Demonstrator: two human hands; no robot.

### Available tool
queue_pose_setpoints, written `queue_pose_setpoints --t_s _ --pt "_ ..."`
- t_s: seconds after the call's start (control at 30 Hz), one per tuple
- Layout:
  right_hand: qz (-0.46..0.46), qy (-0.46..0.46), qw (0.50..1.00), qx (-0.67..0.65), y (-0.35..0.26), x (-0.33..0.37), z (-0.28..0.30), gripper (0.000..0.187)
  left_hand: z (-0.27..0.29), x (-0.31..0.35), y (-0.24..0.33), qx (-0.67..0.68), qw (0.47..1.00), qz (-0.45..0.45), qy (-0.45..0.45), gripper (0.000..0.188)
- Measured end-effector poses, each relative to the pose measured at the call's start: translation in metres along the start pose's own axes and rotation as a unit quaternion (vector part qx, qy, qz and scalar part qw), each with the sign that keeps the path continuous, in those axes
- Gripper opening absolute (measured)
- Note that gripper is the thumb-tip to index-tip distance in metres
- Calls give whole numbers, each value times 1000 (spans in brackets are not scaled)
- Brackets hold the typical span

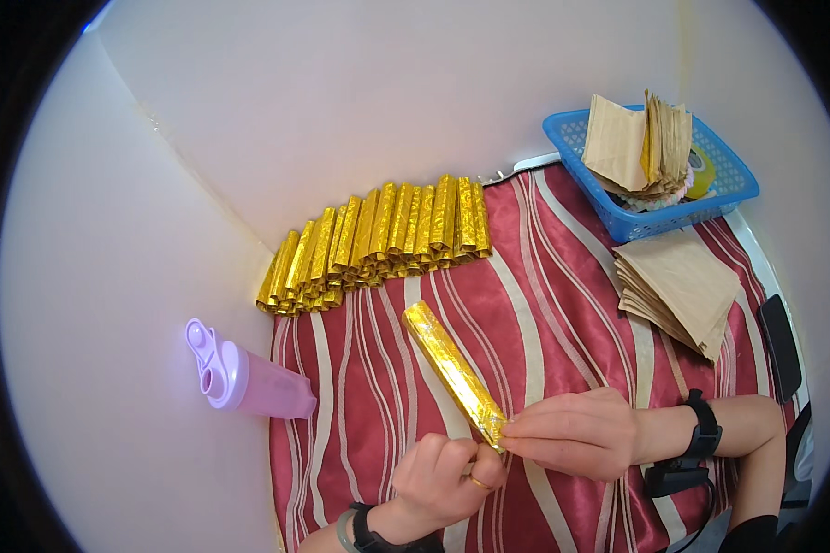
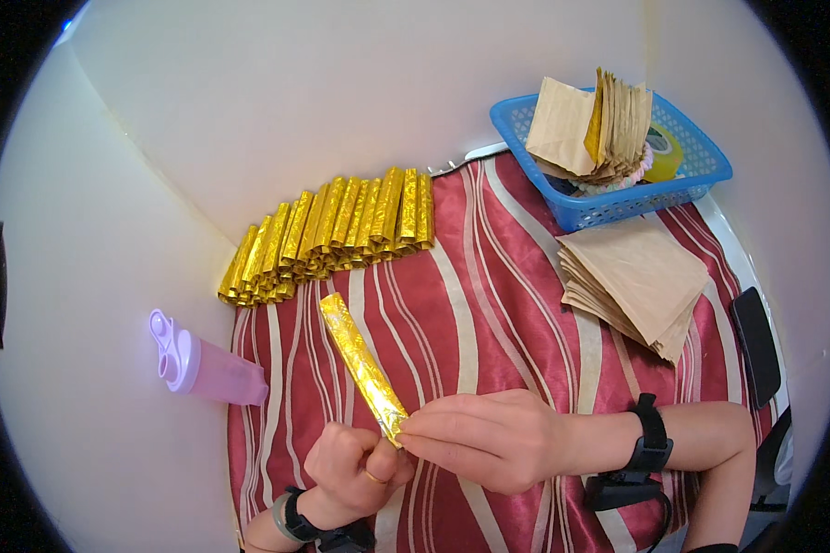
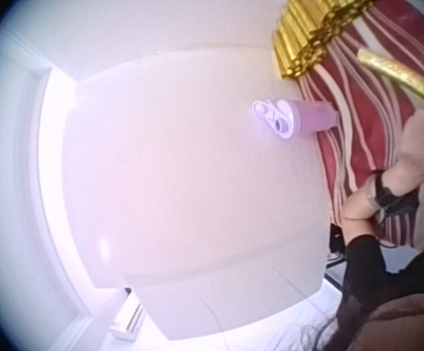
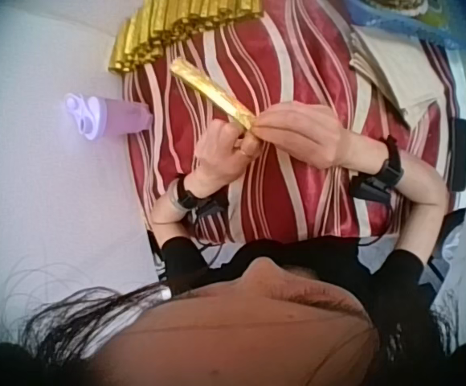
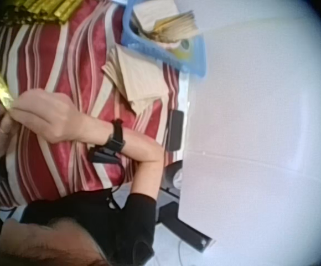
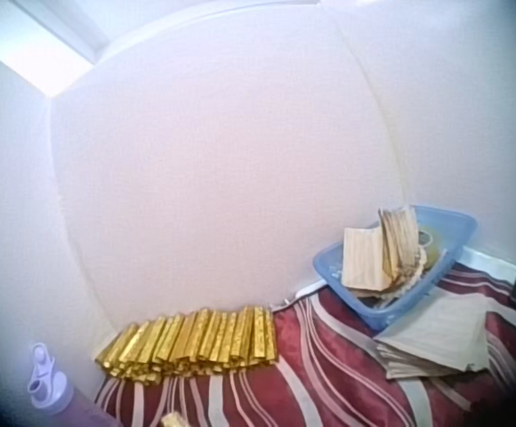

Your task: Fold gold foil paper into long strips and then fold it around square sheets of paper.

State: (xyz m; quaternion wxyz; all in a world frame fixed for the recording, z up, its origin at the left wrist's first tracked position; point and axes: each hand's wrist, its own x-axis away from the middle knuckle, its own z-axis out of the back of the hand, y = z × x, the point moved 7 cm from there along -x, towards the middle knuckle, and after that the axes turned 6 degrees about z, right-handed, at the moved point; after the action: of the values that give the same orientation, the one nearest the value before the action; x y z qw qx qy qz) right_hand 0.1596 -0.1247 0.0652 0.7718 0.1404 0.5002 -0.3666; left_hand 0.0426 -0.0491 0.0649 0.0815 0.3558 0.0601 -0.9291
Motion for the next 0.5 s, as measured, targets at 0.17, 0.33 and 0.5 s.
queue_pose_setpoints --t_s 0.17,0.33,0.5 --pt "6 20 1000 -1 -2 -1 -1 31 -4 3 -2 46 998 33 11 17" --pt "-6 22 1000 -4 -1 0 2 31 -2 0 0 5 1000 7 -2 18" --pt "-3 30 999 14 -2 -2 2 29 -1 1 1 -3 1000 2 -4 17"
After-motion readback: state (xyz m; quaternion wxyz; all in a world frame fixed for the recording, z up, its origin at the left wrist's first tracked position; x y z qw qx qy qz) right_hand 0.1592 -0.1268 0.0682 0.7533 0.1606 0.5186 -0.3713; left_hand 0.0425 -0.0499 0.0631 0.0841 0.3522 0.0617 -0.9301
